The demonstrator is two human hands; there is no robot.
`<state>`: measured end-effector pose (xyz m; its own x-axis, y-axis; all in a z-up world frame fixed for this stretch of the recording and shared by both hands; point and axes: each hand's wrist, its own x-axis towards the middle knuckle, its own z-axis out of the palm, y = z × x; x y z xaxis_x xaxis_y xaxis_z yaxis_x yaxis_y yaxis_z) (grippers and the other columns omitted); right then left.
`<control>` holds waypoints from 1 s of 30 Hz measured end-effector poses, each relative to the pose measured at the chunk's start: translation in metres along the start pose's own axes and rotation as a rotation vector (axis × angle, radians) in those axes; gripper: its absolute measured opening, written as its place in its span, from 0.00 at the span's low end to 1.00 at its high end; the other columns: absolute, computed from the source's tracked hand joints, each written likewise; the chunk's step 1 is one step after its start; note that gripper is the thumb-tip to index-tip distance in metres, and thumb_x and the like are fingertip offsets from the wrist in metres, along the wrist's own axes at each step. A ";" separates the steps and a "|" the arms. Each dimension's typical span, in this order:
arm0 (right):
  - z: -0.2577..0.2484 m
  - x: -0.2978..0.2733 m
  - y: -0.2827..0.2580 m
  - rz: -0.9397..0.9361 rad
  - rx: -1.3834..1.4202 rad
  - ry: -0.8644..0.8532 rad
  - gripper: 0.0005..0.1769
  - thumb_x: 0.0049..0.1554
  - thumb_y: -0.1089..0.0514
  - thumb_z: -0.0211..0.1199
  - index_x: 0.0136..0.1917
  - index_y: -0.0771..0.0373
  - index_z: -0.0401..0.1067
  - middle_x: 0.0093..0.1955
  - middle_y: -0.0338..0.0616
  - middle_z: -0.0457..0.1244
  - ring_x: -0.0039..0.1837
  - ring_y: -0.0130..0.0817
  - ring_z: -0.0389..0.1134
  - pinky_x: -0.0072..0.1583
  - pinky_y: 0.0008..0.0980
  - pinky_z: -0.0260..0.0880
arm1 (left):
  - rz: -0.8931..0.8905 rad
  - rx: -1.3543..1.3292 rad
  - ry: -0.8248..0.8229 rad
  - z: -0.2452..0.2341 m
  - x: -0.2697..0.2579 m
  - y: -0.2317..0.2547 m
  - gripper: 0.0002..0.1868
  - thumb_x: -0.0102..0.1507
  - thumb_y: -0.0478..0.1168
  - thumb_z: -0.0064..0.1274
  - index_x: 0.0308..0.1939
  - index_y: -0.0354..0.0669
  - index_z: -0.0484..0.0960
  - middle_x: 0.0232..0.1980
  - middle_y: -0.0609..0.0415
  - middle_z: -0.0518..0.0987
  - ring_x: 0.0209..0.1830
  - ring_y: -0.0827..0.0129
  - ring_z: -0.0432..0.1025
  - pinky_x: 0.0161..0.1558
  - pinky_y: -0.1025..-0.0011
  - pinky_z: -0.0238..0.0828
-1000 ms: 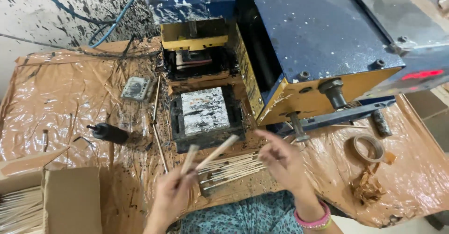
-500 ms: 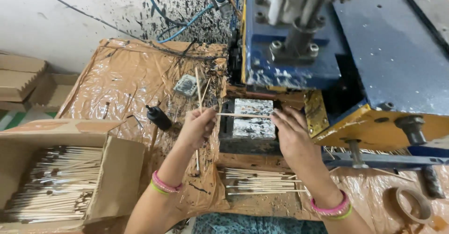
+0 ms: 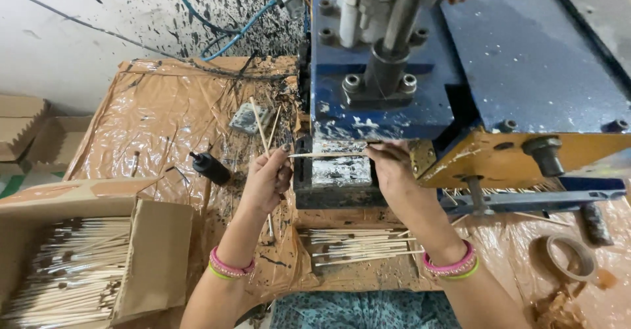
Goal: Operating a machine to process and sharpen wooden incense sticks.
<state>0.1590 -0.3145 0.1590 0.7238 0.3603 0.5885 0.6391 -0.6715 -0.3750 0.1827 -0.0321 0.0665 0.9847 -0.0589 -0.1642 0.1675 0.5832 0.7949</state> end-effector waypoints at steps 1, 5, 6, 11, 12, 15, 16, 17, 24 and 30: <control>-0.007 0.000 -0.008 -0.065 -0.092 0.086 0.11 0.60 0.65 0.62 0.57 0.65 0.75 0.56 0.48 0.69 0.62 0.39 0.70 0.60 0.34 0.73 | 0.039 -0.010 0.026 -0.002 -0.005 -0.002 0.11 0.70 0.40 0.50 0.32 0.43 0.75 0.19 0.63 0.69 0.13 0.81 0.57 0.16 0.81 0.50; -0.023 -0.054 0.012 0.061 -0.059 0.260 0.08 0.57 0.68 0.64 0.50 0.63 0.80 0.43 0.46 0.73 0.38 0.26 0.69 0.41 0.23 0.66 | 0.145 -0.067 0.249 0.005 -0.050 0.000 0.17 0.72 0.38 0.38 0.62 0.39 0.75 0.33 0.58 0.73 0.24 0.81 0.64 0.24 0.83 0.64; -0.029 -0.074 0.032 0.077 -0.067 0.258 0.08 0.57 0.68 0.64 0.50 0.63 0.80 0.43 0.46 0.73 0.38 0.26 0.69 0.41 0.23 0.66 | 0.129 -0.065 0.243 -0.002 -0.067 -0.002 0.17 0.72 0.38 0.38 0.62 0.39 0.75 0.33 0.58 0.73 0.24 0.81 0.64 0.24 0.83 0.64; -0.080 -0.101 0.046 0.223 -0.601 0.426 0.15 0.54 0.68 0.65 0.56 0.65 0.73 0.52 0.51 0.70 0.51 0.44 0.70 0.54 0.37 0.71 | 0.348 0.226 0.328 -0.030 -0.119 -0.030 0.14 0.72 0.35 0.41 0.59 0.39 0.78 0.34 0.58 0.77 0.21 0.82 0.62 0.19 0.83 0.57; -0.068 -0.111 0.041 0.234 -0.612 0.423 0.15 0.54 0.68 0.65 0.56 0.65 0.73 0.52 0.51 0.70 0.51 0.44 0.70 0.54 0.37 0.71 | 0.337 0.226 0.318 -0.029 -0.117 -0.045 0.14 0.72 0.35 0.41 0.59 0.39 0.78 0.34 0.58 0.77 0.21 0.82 0.62 0.19 0.83 0.57; -0.035 -0.120 0.021 0.469 0.114 0.256 0.23 0.55 0.62 0.65 0.63 0.63 0.71 0.46 0.45 0.68 0.40 0.28 0.67 0.38 0.26 0.67 | 0.441 0.635 -0.066 -0.001 -0.116 -0.057 0.11 0.66 0.34 0.48 0.49 0.37 0.83 0.29 0.55 0.84 0.14 0.82 0.63 0.12 0.82 0.55; -0.028 -0.119 0.007 0.501 0.553 0.099 0.23 0.56 0.61 0.65 0.65 0.63 0.71 0.42 0.42 0.68 0.37 0.24 0.67 0.37 0.24 0.66 | 0.285 0.817 -0.174 0.026 -0.120 -0.045 0.11 0.66 0.36 0.49 0.48 0.38 0.84 0.29 0.56 0.85 0.15 0.83 0.64 0.13 0.82 0.55; -0.019 -0.113 -0.006 0.509 0.991 -0.075 0.24 0.57 0.60 0.66 0.67 0.62 0.71 0.38 0.40 0.68 0.34 0.21 0.66 0.35 0.23 0.66 | 0.127 0.994 -0.273 0.052 -0.122 -0.031 0.11 0.66 0.38 0.50 0.46 0.40 0.86 0.29 0.57 0.85 0.15 0.83 0.64 0.15 0.83 0.54; -0.028 -0.030 -0.005 -0.028 0.568 0.027 0.08 0.62 0.62 0.66 0.56 0.59 0.77 0.50 0.36 0.72 0.47 0.25 0.74 0.48 0.24 0.74 | 0.140 0.779 -0.268 -0.015 -0.056 0.024 0.15 0.70 0.40 0.45 0.34 0.37 0.83 0.22 0.60 0.76 0.14 0.81 0.60 0.16 0.80 0.55; -0.001 0.008 -0.006 -0.244 -0.448 -0.088 0.25 0.52 0.73 0.59 0.62 0.62 0.76 0.65 0.41 0.68 0.69 0.40 0.64 0.67 0.34 0.72 | 0.155 0.586 0.069 -0.005 -0.002 0.036 0.17 0.70 0.42 0.50 0.27 0.42 0.78 0.19 0.63 0.71 0.15 0.81 0.55 0.18 0.81 0.49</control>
